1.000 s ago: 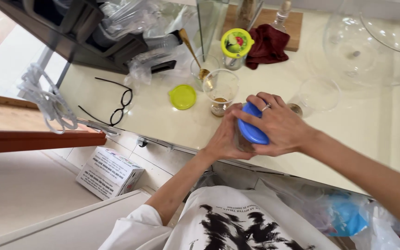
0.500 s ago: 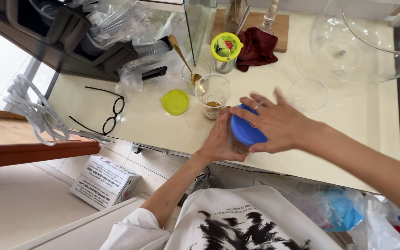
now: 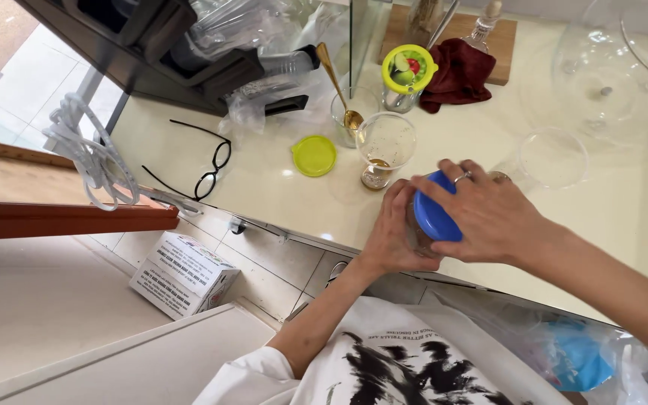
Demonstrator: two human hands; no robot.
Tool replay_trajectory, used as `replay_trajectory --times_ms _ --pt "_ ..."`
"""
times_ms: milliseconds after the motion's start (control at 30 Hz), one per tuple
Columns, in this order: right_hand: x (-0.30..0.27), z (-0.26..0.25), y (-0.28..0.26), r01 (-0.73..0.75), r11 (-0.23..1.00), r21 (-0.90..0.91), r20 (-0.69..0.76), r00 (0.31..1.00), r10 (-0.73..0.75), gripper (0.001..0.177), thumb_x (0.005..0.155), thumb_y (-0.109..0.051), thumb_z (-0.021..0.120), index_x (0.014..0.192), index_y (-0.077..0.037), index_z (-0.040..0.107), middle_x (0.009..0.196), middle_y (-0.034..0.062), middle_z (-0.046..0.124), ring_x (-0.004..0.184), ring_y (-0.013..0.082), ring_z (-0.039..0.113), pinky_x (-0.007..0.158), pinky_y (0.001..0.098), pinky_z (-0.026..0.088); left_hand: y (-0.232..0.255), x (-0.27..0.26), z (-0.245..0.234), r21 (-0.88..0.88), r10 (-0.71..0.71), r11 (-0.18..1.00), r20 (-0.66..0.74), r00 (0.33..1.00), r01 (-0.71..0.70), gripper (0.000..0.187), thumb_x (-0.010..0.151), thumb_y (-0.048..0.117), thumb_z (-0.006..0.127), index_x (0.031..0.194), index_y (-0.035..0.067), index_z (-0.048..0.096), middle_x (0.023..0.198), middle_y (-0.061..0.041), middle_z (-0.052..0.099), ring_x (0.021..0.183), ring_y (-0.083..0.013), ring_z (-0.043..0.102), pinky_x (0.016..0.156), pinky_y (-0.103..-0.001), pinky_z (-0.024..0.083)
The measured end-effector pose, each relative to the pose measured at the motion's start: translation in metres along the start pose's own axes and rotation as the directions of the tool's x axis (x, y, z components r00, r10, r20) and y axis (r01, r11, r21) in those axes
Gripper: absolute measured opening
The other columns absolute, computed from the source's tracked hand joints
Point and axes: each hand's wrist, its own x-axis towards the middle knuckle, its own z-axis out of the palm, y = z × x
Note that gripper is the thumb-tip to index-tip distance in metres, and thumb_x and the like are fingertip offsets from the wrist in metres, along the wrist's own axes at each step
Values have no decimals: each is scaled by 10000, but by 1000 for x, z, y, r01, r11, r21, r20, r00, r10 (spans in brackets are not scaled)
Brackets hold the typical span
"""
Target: Prepare a drink by pouring liquid from a squeeze bottle and adding ingredients from a jar with a spoon.
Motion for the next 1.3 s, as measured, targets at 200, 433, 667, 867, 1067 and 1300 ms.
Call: replay_trajectory --times_ms 200,433,667,867,1067,1300 --pt "1 7 -41 -460 885 74 260 865 429 1092 806 -825 589 1632 -193 256 1404 381 433 1200 565 528 876 590 540 -5 -3 -4 103 94 990 31 995 -96 1339 444 389 983 1536 50 285 1538 -217 362 1458 -483 317 1225 -568 340" --pt "-10 23 -30 -221 906 362 -26 969 246 1062 678 -744 712 1512 -181 374 1400 324 436 1279 487 430 1023 632 386 -12 -5 -18 -49 31 998 81 996 -27 1332 476 341 970 1563 57 254 1565 -227 337 1501 -449 340 1241 -533 366" --pt "-11 15 -32 -403 813 421 156 915 373 1084 636 -596 778 1537 -178 346 1416 323 409 1259 505 434 939 595 451 -9 6 -23 -57 -5 998 150 989 14 1343 465 294 939 1569 50 214 1572 -228 333 1509 -426 349 1247 -511 363" --pt "-14 16 18 262 939 223 47 959 -278 1208 489 -435 801 1568 -262 286 1520 134 401 1411 360 330 1126 708 164 -14 31 -39 -106 2 994 383 924 42 1297 466 306 923 1549 56 256 1572 -190 345 1518 -393 349 1243 -473 371" --pt "-11 -13 2 69 964 256 96 991 -96 1282 660 -778 770 1592 -124 180 1493 268 379 1395 461 342 1088 771 205 -14 36 -36 -141 97 989 376 921 -46 1335 489 341 962 1563 75 215 1575 -187 333 1523 -400 340 1274 -472 336" --pt "-3 -42 8 -7 980 200 383 921 -72 1222 627 -415 851 1618 -269 151 1538 209 341 1378 394 388 1119 630 351 -15 40 -39 -190 83 982 425 902 -2 1323 497 352 946 1567 73 218 1589 -202 329 1512 -402 386 1266 -449 378"
